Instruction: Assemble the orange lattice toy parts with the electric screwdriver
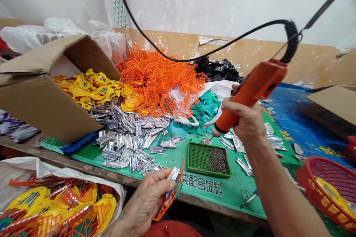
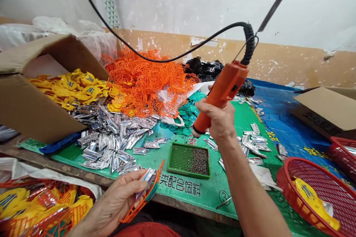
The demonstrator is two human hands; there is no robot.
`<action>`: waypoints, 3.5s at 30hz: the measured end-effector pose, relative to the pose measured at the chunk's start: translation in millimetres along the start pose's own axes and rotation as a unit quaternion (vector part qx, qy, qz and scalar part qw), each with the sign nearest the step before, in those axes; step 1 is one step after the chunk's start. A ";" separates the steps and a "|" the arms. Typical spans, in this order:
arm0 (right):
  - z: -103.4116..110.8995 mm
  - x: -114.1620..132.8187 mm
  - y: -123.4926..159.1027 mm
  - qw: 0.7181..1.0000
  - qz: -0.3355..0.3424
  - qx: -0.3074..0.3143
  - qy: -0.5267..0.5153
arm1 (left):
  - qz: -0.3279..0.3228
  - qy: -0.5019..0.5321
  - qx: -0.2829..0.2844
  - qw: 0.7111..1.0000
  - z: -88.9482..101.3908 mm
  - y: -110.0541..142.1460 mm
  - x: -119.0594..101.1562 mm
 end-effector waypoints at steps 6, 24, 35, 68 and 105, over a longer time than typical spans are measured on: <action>-14.5 -33.5 40.8 0.999 -0.031 -0.018 0.011 | -0.016 -0.034 -0.033 0.999 -1.4 0.3 -4.2; -17.2 -59.6 48.2 0.999 -0.023 -0.028 0.011 | -0.006 -0.068 -0.018 0.997 -6.6 -11.8 -0.5; -17.2 -60.9 49.3 1.000 -0.021 -0.023 -0.001 | 0.006 -0.063 -0.021 0.998 -5.5 -13.9 -0.7; -40.4 10.6 84.3 0.988 -0.061 0.061 -0.129 | -0.005 -0.071 -0.028 0.997 -9.5 -19.7 1.6; -49.7 5.3 102.2 0.977 -0.084 0.107 -0.165 | 0.011 -0.047 -0.033 0.998 -13.6 -18.4 0.6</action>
Point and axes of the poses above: each hand's wrist, its own y-axis away from the middle knuckle, its own z-axis out of the back of the hand, x = y × z, the point moved 4 cm from there along -y, towards the middle knuckle, and after that the axes turned 4 degrees about -y, right-handed, at the moved point
